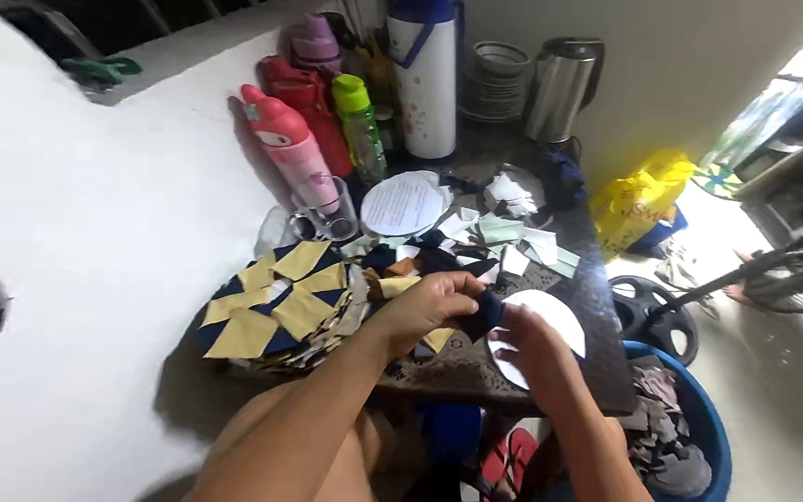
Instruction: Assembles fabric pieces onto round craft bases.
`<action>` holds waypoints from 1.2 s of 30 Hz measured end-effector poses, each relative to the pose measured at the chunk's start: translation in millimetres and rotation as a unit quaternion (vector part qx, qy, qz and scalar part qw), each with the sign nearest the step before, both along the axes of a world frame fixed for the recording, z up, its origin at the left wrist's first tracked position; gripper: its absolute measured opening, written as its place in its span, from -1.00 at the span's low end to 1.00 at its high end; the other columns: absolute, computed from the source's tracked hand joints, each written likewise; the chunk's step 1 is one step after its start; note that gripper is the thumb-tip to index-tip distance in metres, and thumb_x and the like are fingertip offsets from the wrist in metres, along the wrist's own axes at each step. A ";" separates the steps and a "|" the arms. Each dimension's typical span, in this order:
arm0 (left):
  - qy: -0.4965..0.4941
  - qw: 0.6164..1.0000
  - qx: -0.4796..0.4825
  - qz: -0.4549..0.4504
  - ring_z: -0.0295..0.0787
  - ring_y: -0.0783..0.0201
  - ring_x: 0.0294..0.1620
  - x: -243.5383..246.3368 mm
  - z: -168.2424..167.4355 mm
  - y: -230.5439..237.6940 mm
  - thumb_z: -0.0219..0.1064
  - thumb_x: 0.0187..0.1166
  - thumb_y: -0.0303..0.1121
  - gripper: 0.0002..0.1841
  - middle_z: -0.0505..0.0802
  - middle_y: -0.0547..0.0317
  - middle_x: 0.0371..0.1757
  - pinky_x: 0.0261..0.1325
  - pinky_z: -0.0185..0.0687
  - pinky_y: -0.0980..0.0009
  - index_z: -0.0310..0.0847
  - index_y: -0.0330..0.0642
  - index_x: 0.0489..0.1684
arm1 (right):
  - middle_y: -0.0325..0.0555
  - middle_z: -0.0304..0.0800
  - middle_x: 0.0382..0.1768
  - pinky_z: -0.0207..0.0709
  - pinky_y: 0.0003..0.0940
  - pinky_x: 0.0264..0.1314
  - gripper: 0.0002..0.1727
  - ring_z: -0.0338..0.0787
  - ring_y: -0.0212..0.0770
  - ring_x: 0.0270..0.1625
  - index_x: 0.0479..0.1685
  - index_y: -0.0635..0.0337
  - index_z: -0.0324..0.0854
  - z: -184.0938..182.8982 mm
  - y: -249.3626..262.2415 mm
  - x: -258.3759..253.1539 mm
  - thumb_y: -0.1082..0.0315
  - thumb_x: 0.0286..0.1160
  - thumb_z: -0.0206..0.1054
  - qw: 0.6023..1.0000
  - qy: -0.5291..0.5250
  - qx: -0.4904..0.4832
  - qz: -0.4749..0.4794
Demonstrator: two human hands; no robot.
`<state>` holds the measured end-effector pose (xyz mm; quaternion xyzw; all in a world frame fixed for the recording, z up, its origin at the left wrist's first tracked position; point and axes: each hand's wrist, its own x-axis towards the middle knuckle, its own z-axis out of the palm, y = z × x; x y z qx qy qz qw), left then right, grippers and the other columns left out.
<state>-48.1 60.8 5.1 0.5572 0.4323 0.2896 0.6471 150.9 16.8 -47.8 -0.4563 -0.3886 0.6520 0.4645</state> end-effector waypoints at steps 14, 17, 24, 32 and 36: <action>0.016 0.998 0.015 -0.051 0.88 0.39 -0.21 30.0 -34.5 -36.1 0.29 0.55 -0.58 -0.86 0.89 0.25 -0.23 -0.06 0.83 0.44 0.69 -0.22 -0.06 | -0.16 0.86 -0.26 0.68 -0.54 -0.17 -0.81 0.77 -0.50 -0.31 -0.02 0.41 0.76 44.5 -28.6 33.6 0.55 0.58 0.26 0.973 -0.174 0.143 0.048; -0.028 0.995 0.044 -0.091 0.85 0.46 -0.07 30.5 -35.1 -39.4 0.40 0.36 -0.42 -0.72 0.91 0.34 -0.12 0.06 0.77 0.49 0.70 -0.12 0.05 | -0.14 0.86 -0.27 0.69 -0.55 -0.17 -0.82 0.77 -0.50 -0.31 -0.02 0.40 0.76 55.5 -34.6 38.1 0.53 0.57 0.29 0.960 -0.222 0.160 0.064; -0.042 0.995 0.083 -0.036 0.78 0.57 -0.29 35.9 -35.8 -44.1 0.35 0.53 -0.43 -0.92 0.86 0.43 -0.37 -0.12 0.70 0.62 0.77 -0.07 -0.29 | -0.12 0.86 -0.26 0.73 -0.52 -0.10 -0.81 0.81 -0.47 -0.26 -0.03 0.41 0.75 65.5 -42.1 43.0 0.56 0.56 0.25 0.948 -0.255 0.182 0.062; -0.113 0.990 -0.002 -0.087 0.83 0.53 -0.15 33.7 -21.4 -48.4 0.12 0.73 -0.44 -0.78 0.87 0.44 -0.27 0.11 0.76 0.49 0.72 -0.12 -0.21 | -0.30 0.89 -0.32 0.77 -0.50 -0.21 -0.80 0.85 -0.46 -0.33 0.00 0.32 0.70 56.6 -36.0 58.5 0.58 0.51 0.24 0.971 -0.157 0.167 0.060; -0.145 0.984 -0.041 -0.095 0.85 0.51 -0.15 34.7 -21.7 -48.6 0.07 0.73 -0.47 -0.75 0.88 0.40 -0.26 0.11 0.78 0.47 0.71 -0.13 -0.20 | -0.27 0.91 -0.31 0.77 -0.51 -0.19 -0.80 0.87 -0.44 -0.32 -0.01 0.28 0.69 51.6 -36.2 62.3 0.59 0.50 0.24 0.982 -0.108 0.144 0.057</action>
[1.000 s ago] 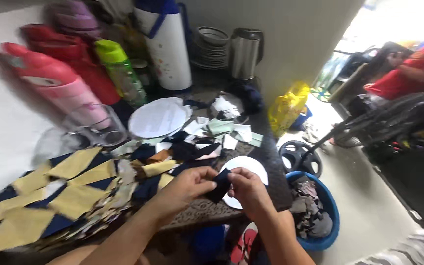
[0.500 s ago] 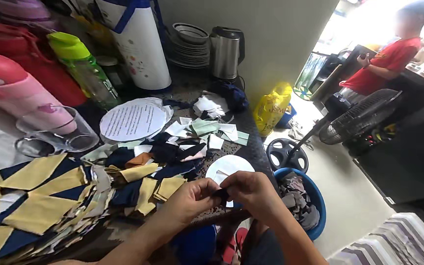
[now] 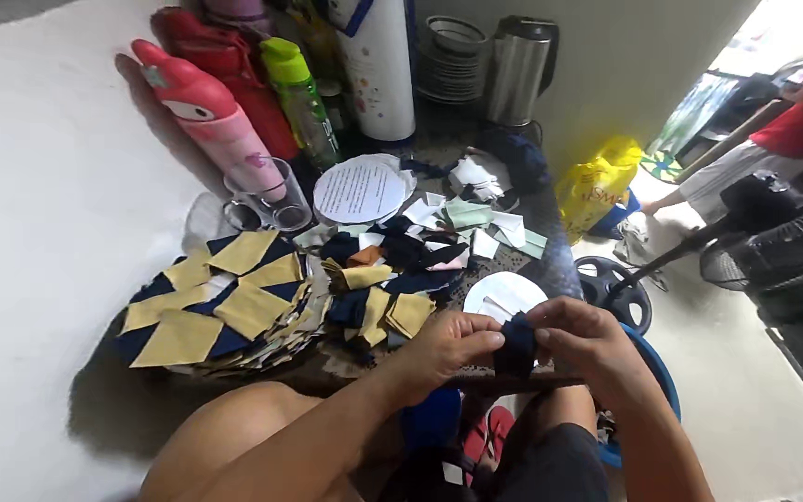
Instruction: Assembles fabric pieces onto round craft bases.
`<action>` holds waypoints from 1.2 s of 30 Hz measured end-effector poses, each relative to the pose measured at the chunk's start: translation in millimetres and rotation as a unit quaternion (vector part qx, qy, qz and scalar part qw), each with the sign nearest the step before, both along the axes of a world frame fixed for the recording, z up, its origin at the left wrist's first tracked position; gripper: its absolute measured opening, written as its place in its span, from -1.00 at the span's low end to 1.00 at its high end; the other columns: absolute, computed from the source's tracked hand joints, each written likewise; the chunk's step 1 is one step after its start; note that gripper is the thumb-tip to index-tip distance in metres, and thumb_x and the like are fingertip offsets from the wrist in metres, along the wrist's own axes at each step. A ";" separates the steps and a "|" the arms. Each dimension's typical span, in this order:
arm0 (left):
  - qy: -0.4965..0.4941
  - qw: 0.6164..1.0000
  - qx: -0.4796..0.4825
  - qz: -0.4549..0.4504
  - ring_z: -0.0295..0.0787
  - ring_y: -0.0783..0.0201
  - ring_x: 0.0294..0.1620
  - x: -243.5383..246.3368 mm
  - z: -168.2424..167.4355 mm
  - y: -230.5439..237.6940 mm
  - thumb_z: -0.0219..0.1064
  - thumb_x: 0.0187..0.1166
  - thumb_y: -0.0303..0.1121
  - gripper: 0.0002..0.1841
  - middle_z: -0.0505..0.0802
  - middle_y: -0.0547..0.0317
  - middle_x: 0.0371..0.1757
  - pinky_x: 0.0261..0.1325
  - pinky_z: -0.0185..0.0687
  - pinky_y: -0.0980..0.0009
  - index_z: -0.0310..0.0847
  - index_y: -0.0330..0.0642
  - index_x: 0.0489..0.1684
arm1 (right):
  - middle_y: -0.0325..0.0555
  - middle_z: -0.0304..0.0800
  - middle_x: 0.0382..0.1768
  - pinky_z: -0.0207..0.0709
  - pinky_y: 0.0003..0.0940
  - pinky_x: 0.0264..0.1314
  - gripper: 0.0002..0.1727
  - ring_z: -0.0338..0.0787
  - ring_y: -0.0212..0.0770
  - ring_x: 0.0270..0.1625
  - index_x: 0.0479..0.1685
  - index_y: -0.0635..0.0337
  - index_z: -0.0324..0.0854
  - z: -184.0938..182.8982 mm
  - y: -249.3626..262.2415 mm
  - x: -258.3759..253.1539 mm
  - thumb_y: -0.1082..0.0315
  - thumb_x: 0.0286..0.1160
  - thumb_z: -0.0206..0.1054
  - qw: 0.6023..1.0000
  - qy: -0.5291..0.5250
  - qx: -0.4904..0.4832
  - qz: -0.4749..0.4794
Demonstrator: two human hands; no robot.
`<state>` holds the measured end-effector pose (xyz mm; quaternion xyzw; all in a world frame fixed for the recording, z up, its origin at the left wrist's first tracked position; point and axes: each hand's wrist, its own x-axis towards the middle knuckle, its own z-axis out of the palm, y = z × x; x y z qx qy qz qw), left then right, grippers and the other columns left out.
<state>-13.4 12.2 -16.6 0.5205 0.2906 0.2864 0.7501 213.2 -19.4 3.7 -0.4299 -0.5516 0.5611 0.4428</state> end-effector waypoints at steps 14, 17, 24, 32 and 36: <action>-0.005 0.997 -0.023 0.076 0.81 0.43 -0.15 20.3 -18.1 -3.7 0.25 0.64 -0.57 -0.92 0.83 0.27 -0.21 0.04 0.76 0.45 0.57 -0.20 -0.09 | -0.23 0.92 -0.27 0.83 -0.44 -0.16 -0.81 0.91 -0.37 -0.27 -0.03 0.29 0.70 -37.4 -25.6 -2.9 0.59 0.47 0.29 0.995 0.010 0.040 -0.090; 0.031 0.993 -0.026 0.113 0.81 0.41 -0.20 25.3 -16.8 -2.8 0.24 0.66 -0.57 -0.91 0.83 0.23 -0.19 -0.05 0.78 0.46 0.62 -0.25 -0.04 | -0.24 0.91 -0.20 0.78 -0.52 -0.08 -0.82 0.88 -0.46 -0.19 -0.04 0.27 0.76 -63.2 -25.7 9.2 0.48 0.56 0.25 0.962 -0.177 0.138 -0.157; 0.142 0.976 0.058 0.155 0.79 0.48 -0.17 21.9 -19.5 9.3 0.33 0.64 -0.50 -0.92 0.84 0.26 -0.19 -0.04 0.72 0.54 0.73 -0.26 -0.08 | -0.10 0.85 0.30 0.33 0.37 0.48 -0.61 0.63 0.25 0.53 0.05 0.08 0.83 -100.0 10.4 50.8 0.32 0.68 0.01 0.824 -0.483 0.265 -0.133; 0.139 0.982 0.020 0.126 0.81 0.44 -0.19 19.6 -17.5 15.9 0.30 0.63 -0.55 -0.92 0.85 0.22 -0.19 -0.04 0.75 0.51 0.68 -0.27 -0.07 | -0.06 0.88 0.19 0.27 0.42 0.54 -0.59 0.65 0.27 0.50 0.07 -0.02 0.84 -109.8 5.5 30.6 0.20 0.63 0.03 0.769 -0.571 0.259 -0.127; 0.139 0.985 0.013 0.101 0.80 0.46 -0.18 20.1 -20.0 16.7 0.29 0.67 -0.51 -0.90 0.85 0.24 -0.19 -0.03 0.74 0.52 0.73 -0.26 -0.07 | -0.04 0.87 0.15 0.33 0.39 0.52 -0.55 0.68 0.24 0.45 0.13 -0.04 0.84 -112.8 -13.9 15.3 0.12 0.70 0.00 0.771 -0.555 0.264 -0.166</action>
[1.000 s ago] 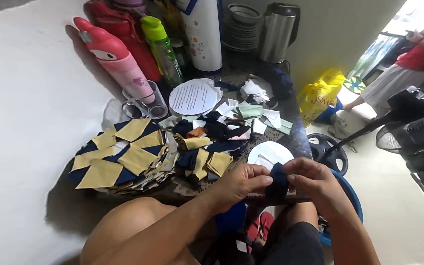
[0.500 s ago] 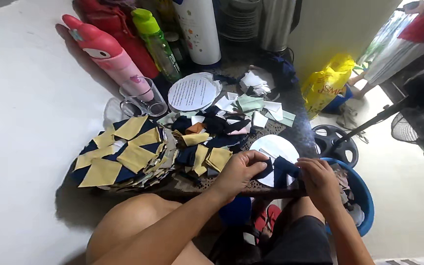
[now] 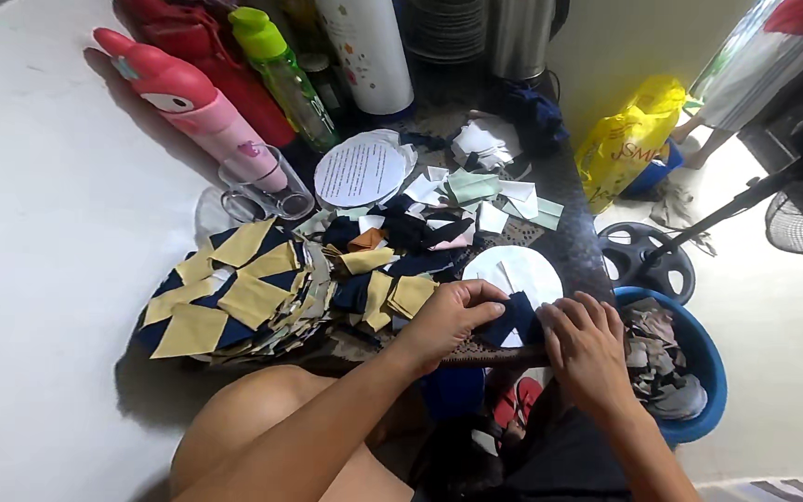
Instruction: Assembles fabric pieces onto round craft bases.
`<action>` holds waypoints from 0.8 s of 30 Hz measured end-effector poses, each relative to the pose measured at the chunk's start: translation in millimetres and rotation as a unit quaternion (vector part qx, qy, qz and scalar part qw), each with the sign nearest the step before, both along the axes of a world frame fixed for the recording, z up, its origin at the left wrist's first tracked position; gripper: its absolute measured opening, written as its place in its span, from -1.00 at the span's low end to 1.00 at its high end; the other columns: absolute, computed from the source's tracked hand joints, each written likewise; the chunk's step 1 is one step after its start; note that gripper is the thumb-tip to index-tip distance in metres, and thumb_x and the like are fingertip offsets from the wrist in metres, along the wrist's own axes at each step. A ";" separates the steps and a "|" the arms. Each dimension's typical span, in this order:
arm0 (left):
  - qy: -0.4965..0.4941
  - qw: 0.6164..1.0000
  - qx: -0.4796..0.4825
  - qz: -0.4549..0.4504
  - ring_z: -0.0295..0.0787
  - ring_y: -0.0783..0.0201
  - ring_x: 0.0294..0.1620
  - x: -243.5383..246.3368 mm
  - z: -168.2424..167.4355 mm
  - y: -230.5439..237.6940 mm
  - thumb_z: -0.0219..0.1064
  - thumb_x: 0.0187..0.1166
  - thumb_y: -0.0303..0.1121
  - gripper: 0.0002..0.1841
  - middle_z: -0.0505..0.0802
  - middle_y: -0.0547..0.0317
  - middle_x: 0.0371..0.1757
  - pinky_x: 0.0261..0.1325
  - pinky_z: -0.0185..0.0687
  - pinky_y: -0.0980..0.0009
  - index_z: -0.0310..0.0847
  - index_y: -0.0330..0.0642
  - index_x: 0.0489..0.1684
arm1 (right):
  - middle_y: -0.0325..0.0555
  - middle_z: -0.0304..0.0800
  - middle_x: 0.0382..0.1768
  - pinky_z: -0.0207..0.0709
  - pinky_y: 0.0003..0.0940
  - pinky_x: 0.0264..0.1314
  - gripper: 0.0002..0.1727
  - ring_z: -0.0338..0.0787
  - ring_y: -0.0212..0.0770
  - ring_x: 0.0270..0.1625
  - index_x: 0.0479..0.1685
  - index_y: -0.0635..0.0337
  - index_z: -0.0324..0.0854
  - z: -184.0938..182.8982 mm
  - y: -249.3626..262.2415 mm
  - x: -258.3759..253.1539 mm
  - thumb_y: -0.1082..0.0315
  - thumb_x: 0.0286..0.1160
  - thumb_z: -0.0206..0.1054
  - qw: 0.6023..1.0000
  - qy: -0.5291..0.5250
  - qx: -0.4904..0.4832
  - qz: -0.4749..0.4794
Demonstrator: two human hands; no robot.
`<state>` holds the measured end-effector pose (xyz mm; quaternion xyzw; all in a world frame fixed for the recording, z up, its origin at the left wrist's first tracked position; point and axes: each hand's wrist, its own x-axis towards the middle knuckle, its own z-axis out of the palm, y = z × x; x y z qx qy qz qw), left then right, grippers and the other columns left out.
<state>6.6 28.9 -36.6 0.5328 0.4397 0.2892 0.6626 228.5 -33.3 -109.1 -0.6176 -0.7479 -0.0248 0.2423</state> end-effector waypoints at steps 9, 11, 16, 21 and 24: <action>0.003 0.995 0.017 -0.096 0.81 0.53 -0.11 18.0 2.1 -7.1 0.34 0.62 -0.52 -0.88 0.89 0.37 -0.20 0.08 0.73 0.55 0.81 -0.19 -0.11 | -0.41 0.82 -0.27 0.58 -0.69 -0.13 -0.70 0.71 -0.65 -0.24 -0.07 0.21 0.81 24.7 -39.1 -20.8 0.31 0.71 0.14 0.786 0.598 -0.155 0.006; -0.003 0.994 0.017 -0.107 0.81 0.54 -0.11 23.2 3.7 -11.2 0.34 0.61 -0.52 -0.88 0.89 0.37 -0.21 0.08 0.74 0.56 0.81 -0.20 -0.11 | -0.40 0.81 -0.37 0.59 -0.66 -0.22 -0.79 0.70 -0.59 -0.34 -0.13 0.19 0.79 27.9 -40.4 -21.7 0.36 0.65 0.23 0.701 0.689 -0.184 0.005; -0.015 0.993 0.009 -0.118 0.82 0.52 -0.18 25.2 5.4 -20.2 0.34 0.57 -0.58 -0.90 0.88 0.34 -0.24 -0.02 0.75 0.56 0.70 -0.20 -0.12 | -0.32 0.84 -0.36 0.67 -0.59 -0.19 -0.90 0.77 -0.53 -0.31 -0.22 0.22 0.78 32.5 -37.1 -10.8 0.53 0.47 0.35 0.689 0.704 -0.161 0.059; -0.095 0.975 -0.085 -0.184 0.79 0.57 -0.21 17.0 0.1 -22.8 0.00 0.79 -0.31 -0.75 0.83 0.47 -0.29 -0.06 0.74 0.55 0.63 0.04 -0.23 | -0.32 0.82 -0.16 0.69 -0.62 -0.12 -0.87 0.76 -0.56 -0.17 -0.16 0.23 0.78 49.1 -36.1 6.3 0.55 0.44 0.34 0.780 0.586 -0.128 0.181; -0.109 0.960 -0.128 -0.222 0.71 0.58 -0.21 17.5 -5.1 -24.5 -0.14 0.82 -0.17 -0.63 0.79 0.49 -0.25 -0.15 0.63 0.57 0.67 0.12 -0.16 | -0.27 0.77 -0.01 0.68 -0.63 0.08 -0.91 0.73 -0.51 0.10 -0.20 0.15 0.80 58.9 -37.8 7.9 0.46 0.47 0.39 0.805 0.531 -0.125 0.235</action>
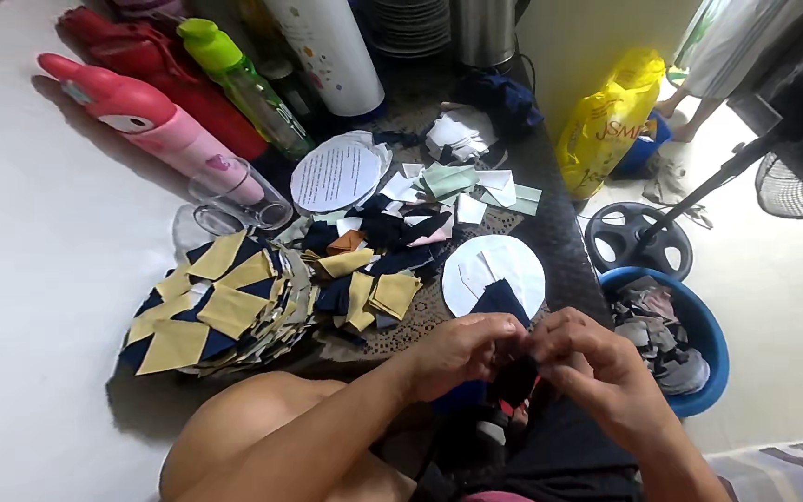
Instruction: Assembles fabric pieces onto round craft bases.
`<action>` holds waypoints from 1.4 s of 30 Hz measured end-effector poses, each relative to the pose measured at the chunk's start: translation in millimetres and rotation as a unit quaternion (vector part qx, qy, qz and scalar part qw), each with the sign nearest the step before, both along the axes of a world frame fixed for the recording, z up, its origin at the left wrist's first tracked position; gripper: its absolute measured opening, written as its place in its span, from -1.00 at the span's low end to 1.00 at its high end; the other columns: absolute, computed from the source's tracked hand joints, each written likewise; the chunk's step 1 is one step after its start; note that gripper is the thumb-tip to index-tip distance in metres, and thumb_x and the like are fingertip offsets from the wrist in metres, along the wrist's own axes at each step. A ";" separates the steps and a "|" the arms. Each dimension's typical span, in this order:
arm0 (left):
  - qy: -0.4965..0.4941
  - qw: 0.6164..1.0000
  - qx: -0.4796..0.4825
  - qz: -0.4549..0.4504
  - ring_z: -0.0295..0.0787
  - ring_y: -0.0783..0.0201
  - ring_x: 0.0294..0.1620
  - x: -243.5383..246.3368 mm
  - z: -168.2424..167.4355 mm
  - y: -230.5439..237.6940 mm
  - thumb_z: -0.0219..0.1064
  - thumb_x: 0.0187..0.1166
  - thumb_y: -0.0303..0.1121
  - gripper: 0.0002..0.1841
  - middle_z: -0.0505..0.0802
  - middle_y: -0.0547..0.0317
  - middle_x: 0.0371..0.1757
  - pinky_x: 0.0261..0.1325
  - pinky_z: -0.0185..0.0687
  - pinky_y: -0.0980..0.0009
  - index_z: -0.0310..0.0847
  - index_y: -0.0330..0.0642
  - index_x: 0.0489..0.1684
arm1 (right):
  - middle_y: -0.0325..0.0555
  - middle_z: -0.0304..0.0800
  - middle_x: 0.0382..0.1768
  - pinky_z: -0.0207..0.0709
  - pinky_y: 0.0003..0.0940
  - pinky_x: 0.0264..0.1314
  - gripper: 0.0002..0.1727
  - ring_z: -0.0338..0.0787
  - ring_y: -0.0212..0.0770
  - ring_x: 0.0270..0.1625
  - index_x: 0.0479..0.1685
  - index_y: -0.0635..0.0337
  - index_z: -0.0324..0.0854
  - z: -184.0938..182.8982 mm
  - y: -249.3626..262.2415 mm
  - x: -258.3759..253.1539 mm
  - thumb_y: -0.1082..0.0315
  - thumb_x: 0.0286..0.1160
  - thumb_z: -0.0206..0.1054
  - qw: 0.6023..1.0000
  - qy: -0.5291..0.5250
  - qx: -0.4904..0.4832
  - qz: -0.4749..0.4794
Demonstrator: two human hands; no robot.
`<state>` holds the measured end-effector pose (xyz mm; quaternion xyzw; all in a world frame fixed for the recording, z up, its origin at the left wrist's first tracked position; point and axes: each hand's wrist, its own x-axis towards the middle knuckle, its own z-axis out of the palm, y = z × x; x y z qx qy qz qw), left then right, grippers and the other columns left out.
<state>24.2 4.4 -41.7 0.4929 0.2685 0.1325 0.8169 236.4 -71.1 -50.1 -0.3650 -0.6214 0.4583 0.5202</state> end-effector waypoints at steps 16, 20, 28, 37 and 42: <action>0.009 0.982 0.171 0.083 0.77 0.60 -0.18 6.6 -2.9 -10.1 0.41 0.54 -0.49 -0.94 0.86 0.43 -0.25 -0.04 0.70 0.62 0.81 -0.17 -0.25 | -0.19 0.82 0.19 0.68 -0.48 0.28 -0.80 0.75 -0.39 0.26 -0.05 0.15 0.84 -23.0 -4.4 0.4 0.41 0.64 0.27 0.996 0.078 -0.005 -0.046; 0.050 0.964 0.236 0.108 0.78 0.62 -0.10 9.0 -1.7 -10.7 0.42 0.55 -0.45 -0.92 0.89 0.41 -0.21 0.07 0.71 0.62 0.84 -0.19 -0.22 | -0.17 0.91 0.09 0.68 -0.40 0.24 -0.59 0.83 -0.34 0.15 0.21 0.25 0.77 -34.4 -14.5 -1.4 0.18 0.76 0.11 0.980 0.141 -0.101 -0.101; 0.069 0.973 0.186 0.115 0.78 0.52 -0.17 18.5 -3.8 -10.9 0.41 0.50 -0.54 -0.92 0.83 0.33 -0.25 -0.01 0.73 0.57 0.65 -0.21 -0.18 | -0.28 0.82 -0.20 0.66 -0.66 -0.21 -0.91 0.74 -0.56 -0.25 -0.19 0.21 0.81 -49.0 -21.3 -14.7 0.42 0.48 0.40 0.979 0.088 -0.081 -0.162; 0.131 0.976 0.139 0.104 0.77 0.53 -0.23 23.7 -0.5 -6.1 0.44 0.49 -0.54 -0.93 0.83 0.34 -0.29 -0.08 0.70 0.59 0.69 -0.18 -0.21 | -0.29 0.85 -0.27 0.73 -0.56 -0.14 -0.90 0.80 -0.50 -0.24 -0.24 0.17 0.69 -50.5 -18.2 -23.3 0.56 0.36 0.39 0.966 0.180 -0.078 -0.171; 0.074 0.976 0.120 0.166 0.78 0.50 -0.22 27.3 -1.3 -6.7 0.37 0.51 -0.60 -0.91 0.83 0.32 -0.29 -0.07 0.72 0.56 0.66 -0.19 -0.21 | -0.20 0.88 -0.20 0.78 -0.47 -0.04 -0.73 0.85 -0.42 -0.18 0.04 0.38 0.74 -44.8 -12.0 -26.7 0.62 0.38 0.32 0.958 0.201 -0.097 -0.178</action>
